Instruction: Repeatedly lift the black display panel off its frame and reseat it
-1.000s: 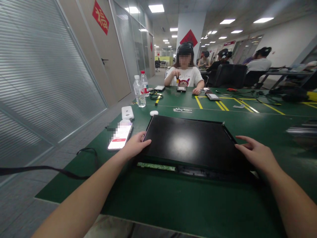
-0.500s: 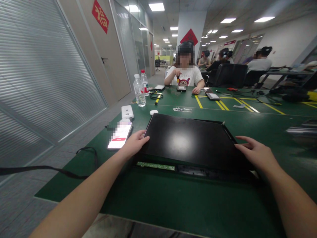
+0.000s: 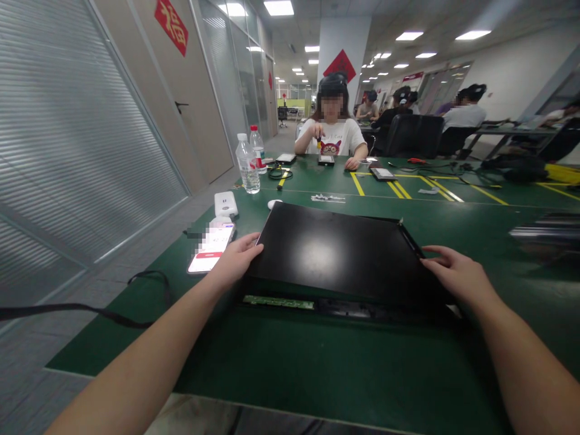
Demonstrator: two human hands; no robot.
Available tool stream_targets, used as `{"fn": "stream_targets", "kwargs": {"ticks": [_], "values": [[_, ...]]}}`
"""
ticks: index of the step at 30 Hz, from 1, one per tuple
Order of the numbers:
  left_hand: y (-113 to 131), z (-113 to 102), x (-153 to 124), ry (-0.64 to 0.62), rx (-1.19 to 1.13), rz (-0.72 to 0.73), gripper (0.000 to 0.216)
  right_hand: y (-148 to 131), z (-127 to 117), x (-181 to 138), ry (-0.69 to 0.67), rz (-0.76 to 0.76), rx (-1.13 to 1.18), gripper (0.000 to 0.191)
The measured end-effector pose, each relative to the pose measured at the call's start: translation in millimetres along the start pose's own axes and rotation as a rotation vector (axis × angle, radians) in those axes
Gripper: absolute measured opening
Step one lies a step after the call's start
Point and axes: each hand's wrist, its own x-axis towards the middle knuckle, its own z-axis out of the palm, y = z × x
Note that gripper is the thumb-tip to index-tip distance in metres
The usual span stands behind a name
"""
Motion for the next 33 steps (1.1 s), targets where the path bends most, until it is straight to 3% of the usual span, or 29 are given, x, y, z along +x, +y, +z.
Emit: {"fn": "stream_targets", "kwargs": {"ticks": [6, 16, 33], "values": [[-7.5, -5.1, 6.8, 0.059, 0.15, 0.079, 0.055, 0.7, 0.1, 0.5, -0.004, 0.005, 0.001, 0.048], [-23.3, -9.2, 21.1, 0.045, 0.537, 0.183, 0.045, 11.2, 2.6, 4.8, -0.005, -0.023, 0.062, 0.048], [-26.1, -9.2, 19.8, -0.009, 0.681, 0.169, 0.055, 8.0, 0.4, 4.7, -0.025, 0.018, 0.095, 0.046]]}}
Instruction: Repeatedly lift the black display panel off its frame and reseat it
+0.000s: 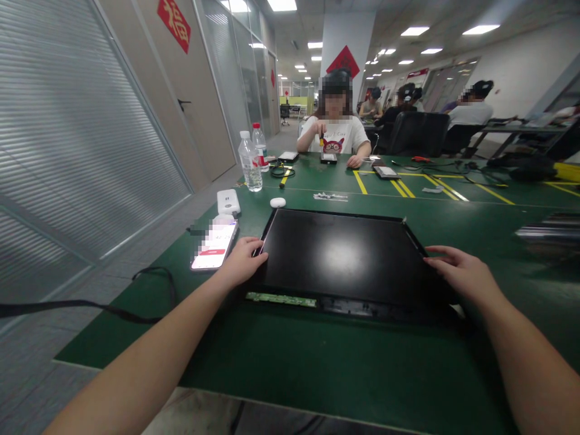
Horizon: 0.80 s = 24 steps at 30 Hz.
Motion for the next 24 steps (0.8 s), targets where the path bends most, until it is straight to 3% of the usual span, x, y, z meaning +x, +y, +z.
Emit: {"fn": "stream_targets", "kwargs": {"ticks": [24], "values": [[-13.2, -2.1, 6.5, -0.01, -0.127, 0.032, 0.052, 0.0, -1.1, 1.1, -0.02, 0.028, -0.005, 0.045]]}}
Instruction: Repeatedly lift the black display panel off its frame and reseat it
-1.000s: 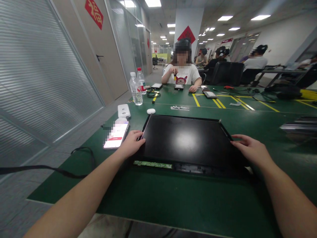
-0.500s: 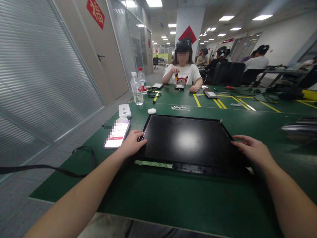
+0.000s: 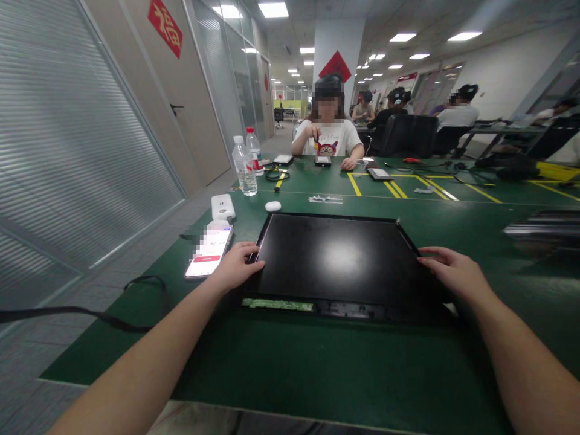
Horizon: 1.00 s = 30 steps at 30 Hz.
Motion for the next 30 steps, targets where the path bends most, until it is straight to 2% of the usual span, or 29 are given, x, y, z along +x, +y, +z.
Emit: {"fn": "stream_targets", "kwargs": {"ticks": [10, 19, 30], "values": [[2.8, -0.7, -1.0, -0.011, -0.016, -0.023, 0.053, 3.2, 0.2, 1.8, 0.011, -0.045, 0.007, 0.044], [5.8, -1.3, -4.1, -0.005, 0.025, 0.012, 0.051, 4.2, 8.6, -0.2, 0.078, -0.071, 0.038, 0.043], [10.9, 1.3, -6.3, -0.039, 0.198, 0.05, 0.058, 13.4, 16.2, 4.4, 0.085, -0.077, 0.027, 0.043]]}}
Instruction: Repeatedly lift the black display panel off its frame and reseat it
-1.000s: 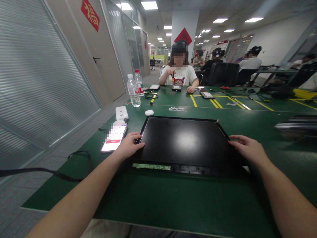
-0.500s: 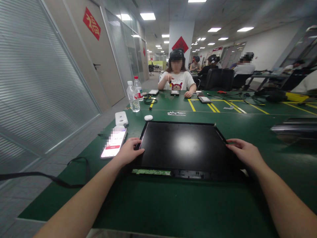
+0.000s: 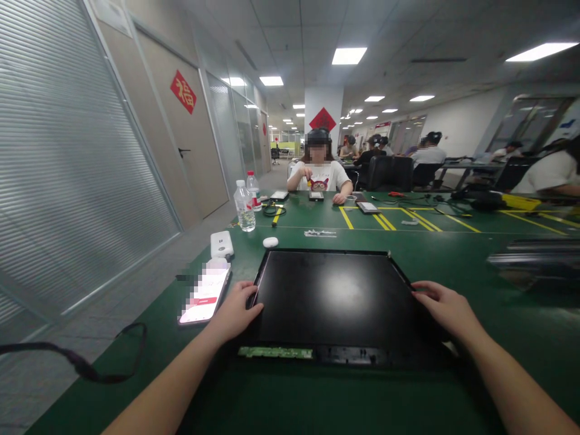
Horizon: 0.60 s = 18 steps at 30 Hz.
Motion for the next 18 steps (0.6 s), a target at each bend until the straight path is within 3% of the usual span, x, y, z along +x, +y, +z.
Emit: {"fn": "stream_targets", "kwargs": {"ticks": [18], "values": [[1.4, -1.4, -4.1, 0.01, 0.025, 0.056, 0.063, 1.8, 4.6, 0.7, 0.022, -0.036, -0.001, 0.043]]}}
